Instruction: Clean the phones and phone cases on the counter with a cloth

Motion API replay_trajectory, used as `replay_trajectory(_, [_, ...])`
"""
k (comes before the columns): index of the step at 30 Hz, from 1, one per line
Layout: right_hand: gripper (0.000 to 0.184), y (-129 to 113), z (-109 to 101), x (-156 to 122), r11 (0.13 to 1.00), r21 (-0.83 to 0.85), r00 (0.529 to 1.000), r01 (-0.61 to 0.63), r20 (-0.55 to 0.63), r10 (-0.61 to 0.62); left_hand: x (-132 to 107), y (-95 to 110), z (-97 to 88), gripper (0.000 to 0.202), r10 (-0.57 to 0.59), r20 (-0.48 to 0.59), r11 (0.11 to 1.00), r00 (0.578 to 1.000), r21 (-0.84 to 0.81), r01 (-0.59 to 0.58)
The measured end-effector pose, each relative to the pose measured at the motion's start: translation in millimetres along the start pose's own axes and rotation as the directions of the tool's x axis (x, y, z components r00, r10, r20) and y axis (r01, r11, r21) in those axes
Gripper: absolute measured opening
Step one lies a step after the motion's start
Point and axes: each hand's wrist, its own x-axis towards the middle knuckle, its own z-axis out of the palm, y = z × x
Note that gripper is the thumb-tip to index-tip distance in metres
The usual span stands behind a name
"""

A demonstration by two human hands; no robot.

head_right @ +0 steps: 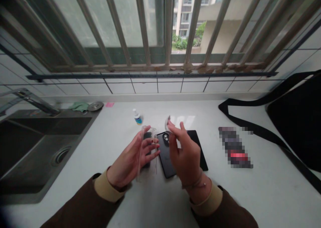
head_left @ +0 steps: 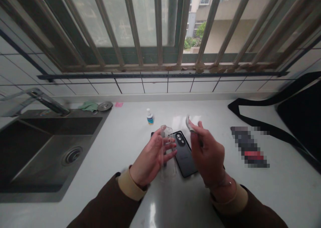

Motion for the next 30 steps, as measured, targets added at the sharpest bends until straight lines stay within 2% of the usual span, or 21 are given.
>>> replay_trajectory(1, [0.033,0.0,1.8,-0.9,0.993,-0.011,0.989,0.119,0.088,-0.118,-0.4,-1.2,0.3,0.056,-0.008,0.04,1.0,0.999,0.001,0.008])
replay_trajectory(3, [0.039,-0.5,7.8,-3.3,0.962,0.003,0.926,0.272,0.272,-0.262,-0.5,-3.0,1.0,0.05,-0.002,0.102,1.0,0.995,0.004,0.002])
replay_trajectory(5, [0.04,-0.7,14.2,-5.7,0.948,-0.004,0.878,0.318,0.378,-0.292,-0.1,-4.1,1.7,0.046,0.017,0.12,1.0,0.993,0.005,-0.017])
replay_trajectory(6, [0.04,-0.6,16.5,-6.6,0.947,-0.013,0.87,0.32,0.399,-0.289,0.0,-4.3,1.9,0.044,0.024,0.114,1.0,0.993,0.005,-0.025])
replay_trajectory(18, [0.043,3.8,17.5,-7.4,0.96,-0.074,0.869,0.27,0.448,-0.21,2.7,-2.3,2.5,0.042,0.073,0.109,0.996,0.991,0.042,-0.078])
replay_trajectory(23, [0.045,4.1,18.3,-8.4,0.956,-0.085,0.845,0.28,0.495,-0.203,3.2,-3.1,1.7,0.043,0.087,0.057,0.992,0.995,0.087,-0.091])
replay_trajectory(26, [0.042,1.1,18.3,-9.4,0.954,-0.085,0.844,0.288,0.493,-0.21,3.6,-4.6,1.4,0.045,0.117,0.045,0.989,0.992,0.091,-0.12])
replay_trajectory(30, [0.038,-4.8,18.3,-12.2,0.955,-0.068,0.841,0.288,0.495,-0.218,4.5,-5.8,0.4,0.046,0.164,-0.028,0.983,0.986,0.086,-0.161])
